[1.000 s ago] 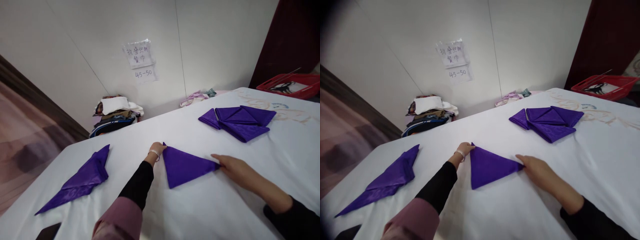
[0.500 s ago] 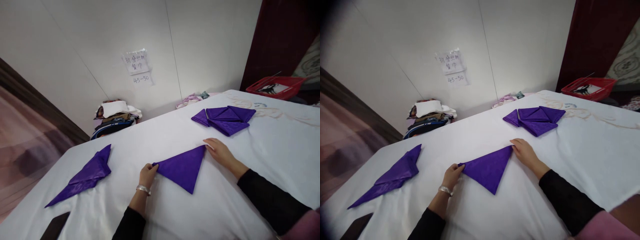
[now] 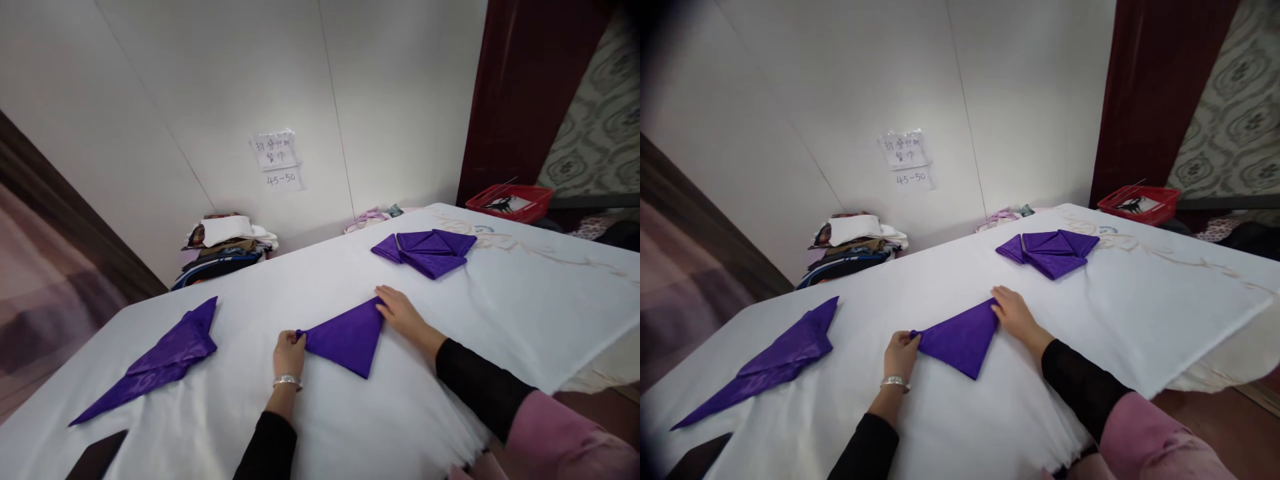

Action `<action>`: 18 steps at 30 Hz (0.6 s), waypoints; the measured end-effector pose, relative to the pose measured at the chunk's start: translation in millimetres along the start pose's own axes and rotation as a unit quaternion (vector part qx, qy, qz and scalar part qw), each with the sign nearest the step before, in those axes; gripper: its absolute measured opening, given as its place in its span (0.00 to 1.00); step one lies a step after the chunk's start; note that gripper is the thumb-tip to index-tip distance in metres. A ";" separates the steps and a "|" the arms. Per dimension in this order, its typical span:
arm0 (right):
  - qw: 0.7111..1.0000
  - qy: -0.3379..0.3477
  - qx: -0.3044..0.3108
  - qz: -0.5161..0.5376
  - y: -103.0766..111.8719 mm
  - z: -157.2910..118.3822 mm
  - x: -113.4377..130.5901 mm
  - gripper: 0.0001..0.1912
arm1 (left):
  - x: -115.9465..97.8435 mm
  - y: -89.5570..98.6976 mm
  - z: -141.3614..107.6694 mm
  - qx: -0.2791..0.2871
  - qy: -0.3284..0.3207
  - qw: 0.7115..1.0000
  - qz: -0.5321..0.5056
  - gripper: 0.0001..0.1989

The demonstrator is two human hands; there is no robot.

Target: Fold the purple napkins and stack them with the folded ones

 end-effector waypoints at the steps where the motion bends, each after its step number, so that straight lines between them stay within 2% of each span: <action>1: 0.999 -0.037 -0.014 -0.006 6.0 -1.8 -17.9 0.21 | -1.6 0.5 -1.9 -0.004 -0.009 1.000 0.004 0.11; 3: 0.996 -0.085 -0.023 -0.015 13.0 -5.8 -45.5 0.21 | -5.1 0.5 -5.3 -0.006 -0.025 1.000 0.017 0.16; 5: 0.994 -0.102 -0.017 -0.017 13.5 -8.0 -61.2 0.20 | -7.8 -0.1 -6.7 -0.003 -0.034 0.999 0.036 0.20; 9: 0.993 -0.116 -0.006 -0.011 5.2 -6.8 -71.9 0.16 | -8.7 0.5 -4.6 0.003 -0.034 0.996 0.076 0.23; 11: 0.993 -0.115 -0.002 -0.006 0.8 -3.8 -71.9 0.14 | -13.3 4.0 -6.5 -0.014 -0.049 0.994 0.096 0.24; 13: 0.994 -0.110 0.002 0.000 -2.0 -0.8 -71.5 0.12 | -28.4 10.4 -17.1 -0.070 -0.101 0.984 0.128 0.23; 15: 0.994 -0.108 0.004 0.005 -3.2 1.2 -72.5 0.11 | -53.1 9.4 -39.3 -0.126 -0.185 0.961 0.164 0.22; 16: 0.994 -0.107 0.005 0.006 -3.3 1.7 -73.4 0.10 | -66.5 2.8 -53.4 -0.134 -0.231 0.947 0.177 0.22; 18: 0.994 -0.106 0.006 0.008 -3.4 2.3 -75.3 0.10 | -90.2 -24.6 -83.0 -0.076 -0.322 0.923 0.193 0.23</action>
Point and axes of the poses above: each hand's wrist, its own z-axis towards the middle knuckle, its own y-axis out of the back of the hand, x = y × z, the point moved 9 cm from there along z, towards the middle knuckle, and after that the axes turned 14 degrees about y, right-handed, at the moved point
